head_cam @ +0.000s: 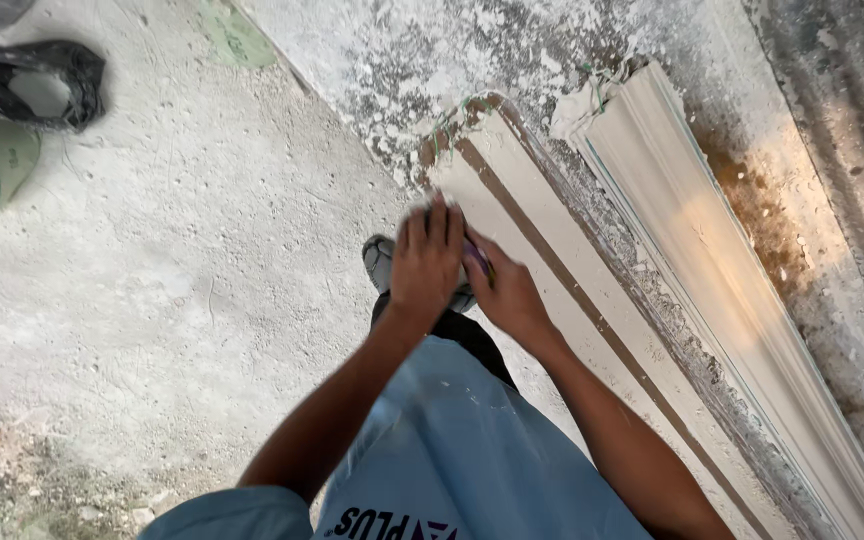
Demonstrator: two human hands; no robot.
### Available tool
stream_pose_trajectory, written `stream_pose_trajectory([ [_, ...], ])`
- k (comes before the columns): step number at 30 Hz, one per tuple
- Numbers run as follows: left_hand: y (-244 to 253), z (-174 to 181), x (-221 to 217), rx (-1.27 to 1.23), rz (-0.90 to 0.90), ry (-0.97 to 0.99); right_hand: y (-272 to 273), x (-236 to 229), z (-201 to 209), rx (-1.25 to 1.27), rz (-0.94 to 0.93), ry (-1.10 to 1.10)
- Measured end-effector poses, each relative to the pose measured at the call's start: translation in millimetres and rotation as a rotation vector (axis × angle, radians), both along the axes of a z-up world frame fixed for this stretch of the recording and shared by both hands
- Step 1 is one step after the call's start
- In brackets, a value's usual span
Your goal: The person smooths the surface of long white decorative moldings using a handheld scraper. They work along the length of each piece, scraping off excess material and dust, then move to the next molding and repeat the process.
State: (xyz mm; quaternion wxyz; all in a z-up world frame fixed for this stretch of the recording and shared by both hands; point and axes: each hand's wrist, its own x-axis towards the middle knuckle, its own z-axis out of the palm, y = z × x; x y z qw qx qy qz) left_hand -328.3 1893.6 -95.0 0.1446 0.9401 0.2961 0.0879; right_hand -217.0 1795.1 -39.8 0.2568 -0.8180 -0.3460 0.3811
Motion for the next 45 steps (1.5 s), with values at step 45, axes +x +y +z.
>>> stream_pose_trajectory([
  [45, 22, 16, -32, -0.162, -0.078, -0.012, 6, -28, -10, 0.039, -0.165, 0.072],
])
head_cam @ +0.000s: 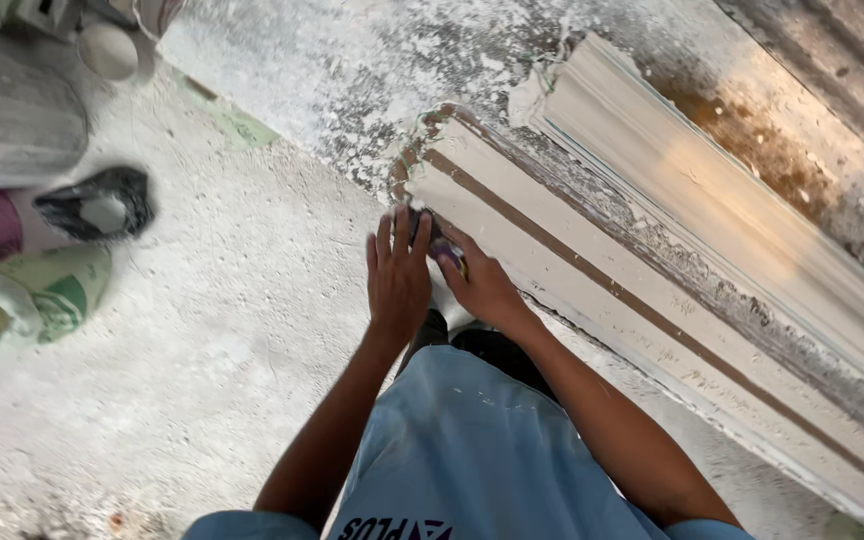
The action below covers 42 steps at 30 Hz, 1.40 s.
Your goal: The person smooths the surface of long white decorative moldings using a handheld scraper. They work along the length of each piece, scraping off excess material and dust, then move to the next molding and repeat the process.
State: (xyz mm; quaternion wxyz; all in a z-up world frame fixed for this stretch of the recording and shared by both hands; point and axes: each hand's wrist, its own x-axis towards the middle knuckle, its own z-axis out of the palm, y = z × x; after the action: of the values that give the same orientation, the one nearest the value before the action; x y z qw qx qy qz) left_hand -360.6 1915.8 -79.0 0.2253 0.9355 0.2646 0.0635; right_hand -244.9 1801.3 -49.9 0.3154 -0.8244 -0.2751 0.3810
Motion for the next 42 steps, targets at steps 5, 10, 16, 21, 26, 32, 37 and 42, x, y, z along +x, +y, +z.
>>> stream_pose_trajectory([
  [5, -78, 27, -31, -0.809, 0.034, -0.316, -91, -29, 48, 0.013, -0.046, 0.144],
  [10, -109, 23, 3, -0.962, 0.008, -0.365, -130, -69, 60, 0.104, -0.027, 0.315],
  [16, -63, 34, 30, -0.651, -0.394, -0.126, -196, -78, 23, 0.318, -0.213, 0.058],
  [21, 10, 64, 46, -0.232, -0.703, 0.306, -268, -113, 13, 0.223, -0.572, 0.107],
  [26, 51, 79, 63, 0.228, -1.031, 0.669, -247, -131, -5, 0.282, -0.991, 0.351],
  [32, 90, 38, 89, 0.209, -1.326, 0.333, -123, -100, -31, 0.376, -1.256, 0.386],
  [37, 126, 29, 104, 0.176, -1.471, 0.373, -99, -75, -41, -0.239, -0.95, -0.661],
  [42, 121, 32, 113, 0.195, -1.568, 0.399, -108, -68, -43, -0.481, -0.809, -0.652],
])
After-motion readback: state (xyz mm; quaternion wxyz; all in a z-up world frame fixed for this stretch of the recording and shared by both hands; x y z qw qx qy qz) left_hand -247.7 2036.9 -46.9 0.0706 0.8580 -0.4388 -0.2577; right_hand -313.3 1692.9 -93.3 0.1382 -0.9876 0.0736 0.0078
